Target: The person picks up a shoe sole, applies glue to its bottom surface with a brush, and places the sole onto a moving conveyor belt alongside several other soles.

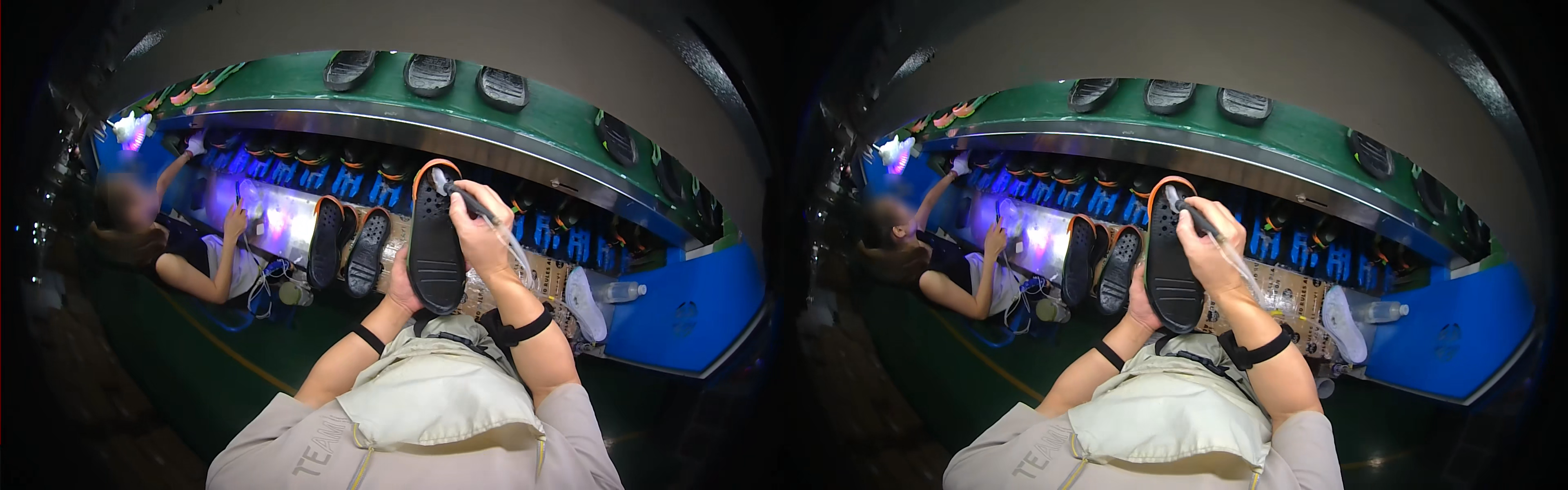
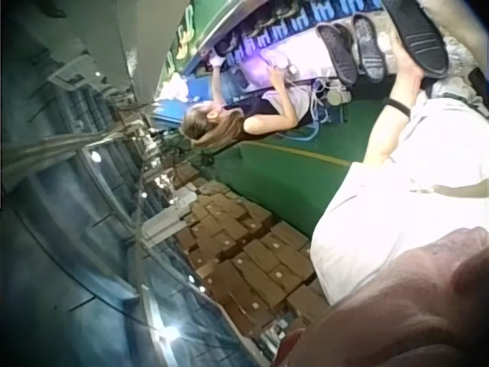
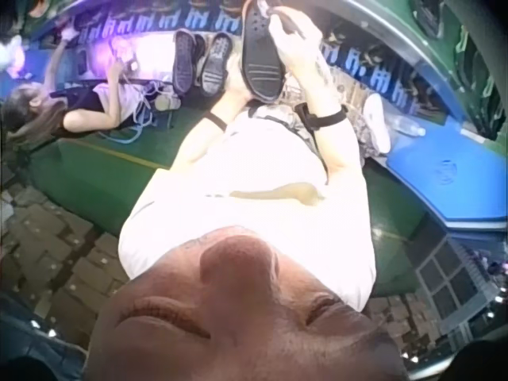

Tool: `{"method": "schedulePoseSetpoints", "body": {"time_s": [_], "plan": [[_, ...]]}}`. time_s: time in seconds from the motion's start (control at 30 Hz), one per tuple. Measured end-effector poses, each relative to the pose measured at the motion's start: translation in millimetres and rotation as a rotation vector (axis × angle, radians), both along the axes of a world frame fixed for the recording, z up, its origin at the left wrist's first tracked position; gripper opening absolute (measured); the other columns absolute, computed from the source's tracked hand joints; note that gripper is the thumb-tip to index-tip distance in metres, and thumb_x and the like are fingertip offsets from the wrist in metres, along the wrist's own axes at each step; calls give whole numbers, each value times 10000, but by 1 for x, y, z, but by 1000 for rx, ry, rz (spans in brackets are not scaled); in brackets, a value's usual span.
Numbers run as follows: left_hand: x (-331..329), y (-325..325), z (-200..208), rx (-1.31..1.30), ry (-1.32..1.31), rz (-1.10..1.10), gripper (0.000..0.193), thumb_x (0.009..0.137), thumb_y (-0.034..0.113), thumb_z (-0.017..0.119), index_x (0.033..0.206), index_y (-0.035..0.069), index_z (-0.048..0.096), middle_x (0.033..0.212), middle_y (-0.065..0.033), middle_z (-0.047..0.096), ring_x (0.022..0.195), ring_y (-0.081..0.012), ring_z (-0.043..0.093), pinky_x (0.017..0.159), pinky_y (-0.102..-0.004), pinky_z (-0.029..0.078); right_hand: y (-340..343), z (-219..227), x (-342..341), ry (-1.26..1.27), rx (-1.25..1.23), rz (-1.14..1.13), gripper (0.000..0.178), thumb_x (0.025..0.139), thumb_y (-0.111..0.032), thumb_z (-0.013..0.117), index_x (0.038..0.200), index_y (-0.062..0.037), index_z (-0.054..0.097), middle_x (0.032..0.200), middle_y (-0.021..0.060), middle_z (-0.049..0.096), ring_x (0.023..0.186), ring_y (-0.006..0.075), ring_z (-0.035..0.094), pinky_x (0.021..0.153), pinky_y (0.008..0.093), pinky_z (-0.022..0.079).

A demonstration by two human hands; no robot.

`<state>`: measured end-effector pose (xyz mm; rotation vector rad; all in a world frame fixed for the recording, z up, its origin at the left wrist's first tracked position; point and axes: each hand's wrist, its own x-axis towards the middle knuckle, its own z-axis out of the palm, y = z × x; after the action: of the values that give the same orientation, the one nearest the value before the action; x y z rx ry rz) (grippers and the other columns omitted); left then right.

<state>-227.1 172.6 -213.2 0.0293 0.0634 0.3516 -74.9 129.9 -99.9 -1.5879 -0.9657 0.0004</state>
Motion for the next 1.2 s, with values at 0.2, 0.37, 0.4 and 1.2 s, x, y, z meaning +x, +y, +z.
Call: {"method": "schedulePoseSetpoints", "body": {"time_s": [0.2,0.37,0.4,1.2], "plan": [[0,9,-11,230,263,106,746,1084,610,321,1548,74,556,1495,-163,646,1343,-319,657,1180,-497,511,-22,13,-10,-321,-158,287,184,848,-57,785,1022,-10,749,875,175,717,812,382,708,762,452,571],[1,16,16,323,32,64,668,1107,552,354,1504,76,602,1476,-177,663,1349,-331,644,1199,-504,481,-54,53,-18,-374,-537,694,169,869,-189,768,911,-26,765,864,190,734,857,396,730,795,490,597],[2,15,16,209,57,112,705,1095,577,337,1499,63,600,1436,-189,682,1306,-346,671,1158,-508,518,-54,61,-17,-322,-453,651,160,870,-180,774,927,-30,771,865,186,735,858,394,730,797,490,596],[-22,20,87,263,89,222,655,1108,575,359,1507,117,604,1436,-138,690,1294,-300,692,1112,-464,578,-9,70,-35,-325,177,334,324,797,-102,866,1111,-127,792,868,44,712,874,288,642,827,410,472]]}}
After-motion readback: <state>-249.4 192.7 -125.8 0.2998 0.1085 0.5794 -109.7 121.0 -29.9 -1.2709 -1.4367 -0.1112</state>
